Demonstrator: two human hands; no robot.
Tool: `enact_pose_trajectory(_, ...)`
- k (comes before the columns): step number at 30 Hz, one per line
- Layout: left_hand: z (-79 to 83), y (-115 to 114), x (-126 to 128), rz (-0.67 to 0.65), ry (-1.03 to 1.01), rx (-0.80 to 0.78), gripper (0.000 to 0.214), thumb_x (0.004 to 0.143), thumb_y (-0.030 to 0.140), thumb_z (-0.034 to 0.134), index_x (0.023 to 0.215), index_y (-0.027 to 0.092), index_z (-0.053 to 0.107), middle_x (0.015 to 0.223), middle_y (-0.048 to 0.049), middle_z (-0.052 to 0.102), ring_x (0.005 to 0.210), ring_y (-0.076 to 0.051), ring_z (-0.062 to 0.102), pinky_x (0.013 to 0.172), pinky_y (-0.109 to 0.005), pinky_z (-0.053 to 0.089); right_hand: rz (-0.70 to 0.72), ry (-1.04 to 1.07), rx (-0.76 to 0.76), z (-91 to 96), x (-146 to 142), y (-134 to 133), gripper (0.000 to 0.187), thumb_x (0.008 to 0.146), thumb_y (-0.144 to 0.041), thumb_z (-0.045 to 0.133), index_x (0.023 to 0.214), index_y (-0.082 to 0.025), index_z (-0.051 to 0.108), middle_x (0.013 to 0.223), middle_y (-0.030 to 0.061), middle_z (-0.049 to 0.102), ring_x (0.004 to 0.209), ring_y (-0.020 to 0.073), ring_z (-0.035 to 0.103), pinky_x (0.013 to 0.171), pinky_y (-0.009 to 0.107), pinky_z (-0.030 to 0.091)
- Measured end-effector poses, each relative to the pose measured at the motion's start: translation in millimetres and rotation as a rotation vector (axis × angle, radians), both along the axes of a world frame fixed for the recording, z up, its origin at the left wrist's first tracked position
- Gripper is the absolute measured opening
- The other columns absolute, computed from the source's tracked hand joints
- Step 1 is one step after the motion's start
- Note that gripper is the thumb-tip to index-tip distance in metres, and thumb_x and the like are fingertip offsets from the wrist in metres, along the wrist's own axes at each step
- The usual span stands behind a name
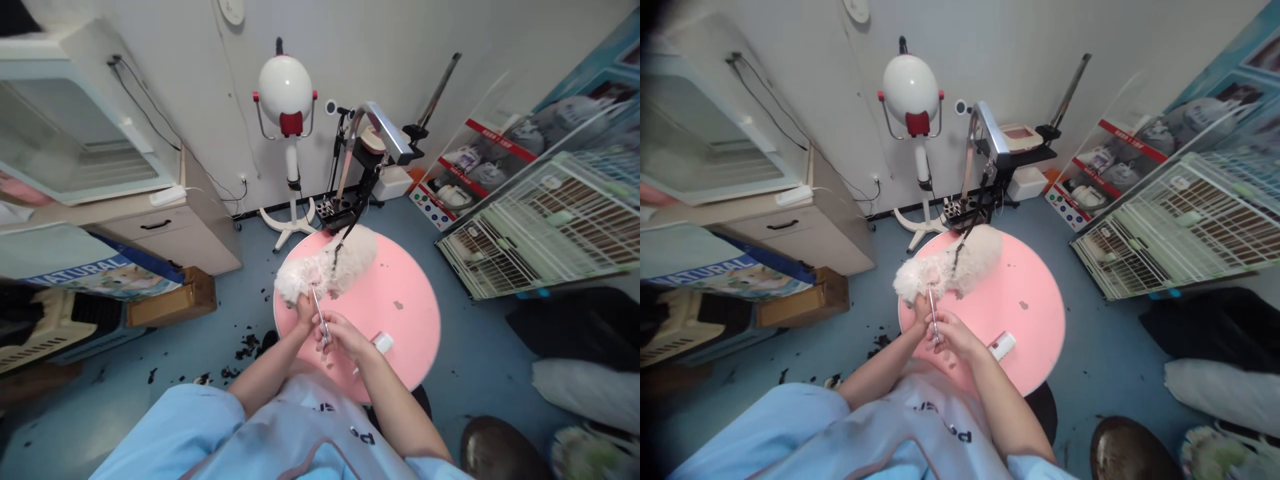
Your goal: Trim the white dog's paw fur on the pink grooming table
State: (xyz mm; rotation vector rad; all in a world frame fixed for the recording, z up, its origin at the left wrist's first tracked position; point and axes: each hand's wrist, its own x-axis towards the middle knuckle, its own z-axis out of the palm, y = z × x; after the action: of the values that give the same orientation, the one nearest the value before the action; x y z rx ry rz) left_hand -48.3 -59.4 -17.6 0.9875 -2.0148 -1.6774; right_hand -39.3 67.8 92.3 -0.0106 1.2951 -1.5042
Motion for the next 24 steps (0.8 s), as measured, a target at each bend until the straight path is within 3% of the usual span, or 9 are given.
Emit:
enact_pose_trajectory(6, -1.1, -3, 8, -0.009, -0.009, -0.018, 0.044, 0.085, 0.047, 0.049, 0.050, 0.022, 0.038, 0.047, 0.0023, 0.039, 0.051, -0.013, 0.040, 0.052, -0.026, 0.035, -0.085, -0.020, 0.030, -5.0, -5, -12, 0.037, 0.071, -0.047, 0.061, 0.094, -0.019, 0.055, 0.064, -0.0039, 0.062, 0.047, 0.0082, 0.058, 0.043, 0.018, 0.036)
enact_pose_trajectory(17, -5.9, -7, 13, -0.063, -0.043, 0.046, 0.039, 0.081, 0.036, 0.056, 0.049, 0.021, 0.040, 0.047, 0.0025, 0.038, 0.050, -0.012, 0.033, 0.050, -0.027, 0.027, -0.077, 0.047, 0.078, -12.5, 2, -20, 0.024, 0.065, -0.024, 0.062, 0.088, -0.019, 0.057, 0.063, -0.0034, 0.064, 0.043, 0.0072, 0.053, 0.040, 0.018, 0.032)
enact_pose_trajectory(24, -7.7, -5, 12, -0.084, -0.066, 0.022, 0.037, 0.082, 0.029, 0.051, 0.048, 0.020, 0.040, 0.048, 0.0030, 0.035, 0.051, -0.012, 0.033, 0.050, -0.026, 0.026, -0.094, 0.071, 0.088, -18.3, 1, -20, 0.021, 0.073, -0.038, 0.058, 0.081, -0.018, 0.055, 0.064, -0.0025, 0.061, 0.043, 0.0075, 0.052, 0.041, 0.019, 0.035)
